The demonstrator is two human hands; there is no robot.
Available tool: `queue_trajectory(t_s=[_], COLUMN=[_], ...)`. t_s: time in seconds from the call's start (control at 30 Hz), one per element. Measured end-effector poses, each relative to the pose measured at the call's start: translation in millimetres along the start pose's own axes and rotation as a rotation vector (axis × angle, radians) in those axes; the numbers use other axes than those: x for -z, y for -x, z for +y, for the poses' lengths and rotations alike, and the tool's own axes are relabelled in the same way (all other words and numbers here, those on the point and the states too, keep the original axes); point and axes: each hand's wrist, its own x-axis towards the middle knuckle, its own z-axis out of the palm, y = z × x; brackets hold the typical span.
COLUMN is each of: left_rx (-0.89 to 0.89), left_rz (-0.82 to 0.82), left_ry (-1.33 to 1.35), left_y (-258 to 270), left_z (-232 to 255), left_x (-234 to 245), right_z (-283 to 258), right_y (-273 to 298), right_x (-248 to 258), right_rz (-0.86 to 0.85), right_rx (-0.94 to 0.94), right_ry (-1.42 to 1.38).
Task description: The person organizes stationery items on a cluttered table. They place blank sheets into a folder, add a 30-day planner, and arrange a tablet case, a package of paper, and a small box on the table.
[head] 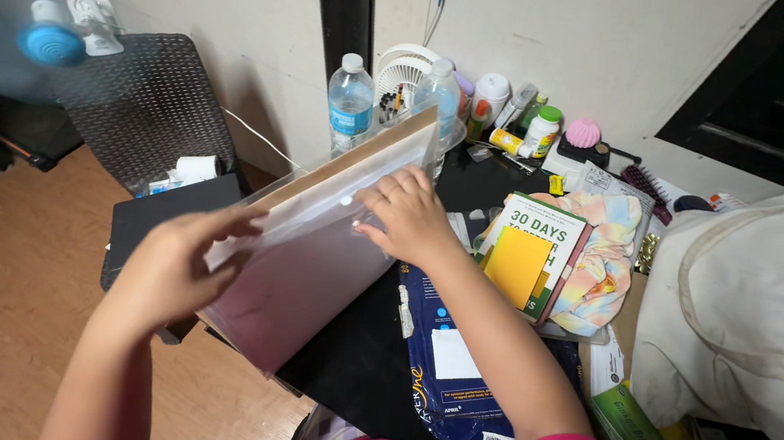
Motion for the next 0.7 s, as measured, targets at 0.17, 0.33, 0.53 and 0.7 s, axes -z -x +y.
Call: queue_trajectory(t_s=[0.17, 0.33, 0.53, 0.7], left_rx=[-0.184, 0.045, 0.382, 0.53], left_rz=[0.216, 0.535, 0.364, 0.652], left_ry=[-0.22, 0.329, 0.669, 0.607], left_y=[40, 117, 140, 130], left_z=[-26, -109, -192, -194], left_x=[-5, -42, -165, -197], right_z=[2, 4, 1, 16], right_y=[5, 11, 10, 33], right_x=[-5, -8, -12, -29], right_rz=[0.023, 0.037, 0.138, 0.36], right_rx=[-0.018, -0.027, -0.016, -0.24], right_ry=[-0.018, -0.022, 0.014, 0.059])
